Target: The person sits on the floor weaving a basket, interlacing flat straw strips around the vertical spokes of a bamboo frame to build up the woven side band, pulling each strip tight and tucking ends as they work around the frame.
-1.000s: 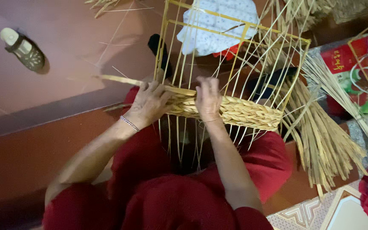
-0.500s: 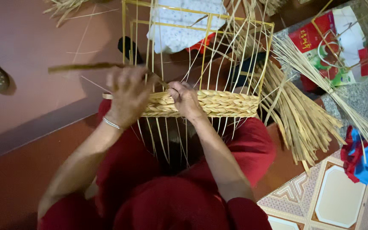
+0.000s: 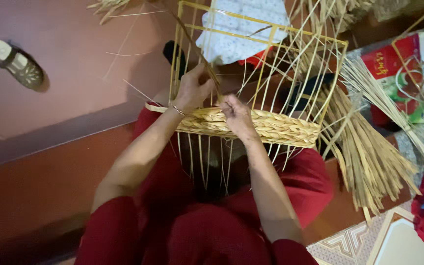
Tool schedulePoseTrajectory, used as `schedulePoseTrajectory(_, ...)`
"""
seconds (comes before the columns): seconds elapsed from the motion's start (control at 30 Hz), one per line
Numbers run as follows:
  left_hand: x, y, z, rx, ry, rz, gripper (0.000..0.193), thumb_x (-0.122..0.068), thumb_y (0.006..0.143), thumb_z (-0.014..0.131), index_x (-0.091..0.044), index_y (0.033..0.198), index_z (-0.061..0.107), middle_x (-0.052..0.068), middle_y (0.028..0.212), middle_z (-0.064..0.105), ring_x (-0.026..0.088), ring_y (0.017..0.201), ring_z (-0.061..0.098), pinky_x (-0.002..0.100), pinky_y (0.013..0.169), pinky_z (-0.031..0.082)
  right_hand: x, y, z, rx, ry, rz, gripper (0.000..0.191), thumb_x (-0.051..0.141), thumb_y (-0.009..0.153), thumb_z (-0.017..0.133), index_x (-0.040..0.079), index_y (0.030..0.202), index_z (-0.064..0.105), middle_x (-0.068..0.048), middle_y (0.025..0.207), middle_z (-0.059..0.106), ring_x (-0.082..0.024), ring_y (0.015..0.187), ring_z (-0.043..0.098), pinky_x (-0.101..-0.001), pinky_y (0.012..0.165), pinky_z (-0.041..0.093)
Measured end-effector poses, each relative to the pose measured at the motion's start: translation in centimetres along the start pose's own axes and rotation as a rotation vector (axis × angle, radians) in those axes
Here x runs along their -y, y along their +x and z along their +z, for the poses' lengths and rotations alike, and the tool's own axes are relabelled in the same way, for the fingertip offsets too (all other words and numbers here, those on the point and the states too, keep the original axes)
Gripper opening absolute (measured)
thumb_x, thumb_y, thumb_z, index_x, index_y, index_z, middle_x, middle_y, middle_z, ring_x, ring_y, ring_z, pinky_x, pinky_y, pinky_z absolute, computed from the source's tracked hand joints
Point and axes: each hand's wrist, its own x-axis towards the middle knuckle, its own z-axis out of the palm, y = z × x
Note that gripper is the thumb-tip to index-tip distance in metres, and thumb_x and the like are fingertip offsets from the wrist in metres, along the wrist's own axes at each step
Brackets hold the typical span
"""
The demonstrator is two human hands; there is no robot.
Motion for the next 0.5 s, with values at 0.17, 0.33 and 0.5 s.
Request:
schedulePoseTrajectory(0.17, -2.9, -1.1, -2.7, -0.045, -0.699, -0.73, 0.039, -0.031, 0.099, 0.046, 0.003, 0.095, 0.065, 0.017, 0.075, 0.071, 0.028, 0.067, 0.071, 0.038, 0.058, 0.058, 0.2, 0.4, 0.7, -0.115, -0.032, 0.017, 0.01, 0.007, 0.098, 0.068, 0.009, 0.108, 0.07, -0.005, 0.096, 0.075, -0.014, 0.086, 0.069, -0.0287, 0.075, 0.056)
schedulePoseTrajectory(0.33, -6.9, -4.2, -3.4, 0.151, -0.701, -0.613, 0.055, -0.038, 0.102, 0.045, 0.01, 0.103, 0.071, 0.019, 0.089, 0.078, 0.029, 0.084, 0.078, 0.041, 0.083, 0.064, 0.4, 1.1, 1.5, -0.22, -0.011, -0.122, 0.021, -0.006, 0.087, 0.069, 0.008, 0.102, 0.071, -0.005, 0.099, 0.072, -0.015, 0.086, 0.07, -0.0272, 0.072, 0.058)
schedulePoseTrajectory(0.5, -6.5, -2.9, -6.1, 0.151, 0.158, 0.129, 0.044, -0.037, 0.096, 0.068, 0.0, 0.121, 0.07, 0.016, 0.118, 0.069, 0.034, 0.115, 0.063, 0.048, 0.1, 0.051, 1.3, 0.7, 0.6, -0.078, -0.089, -0.181, 0.021, 0.0, 0.089, 0.074, 0.016, 0.102, 0.076, -0.003, 0.103, 0.077, -0.012, 0.091, 0.074, -0.0287, 0.076, 0.062)
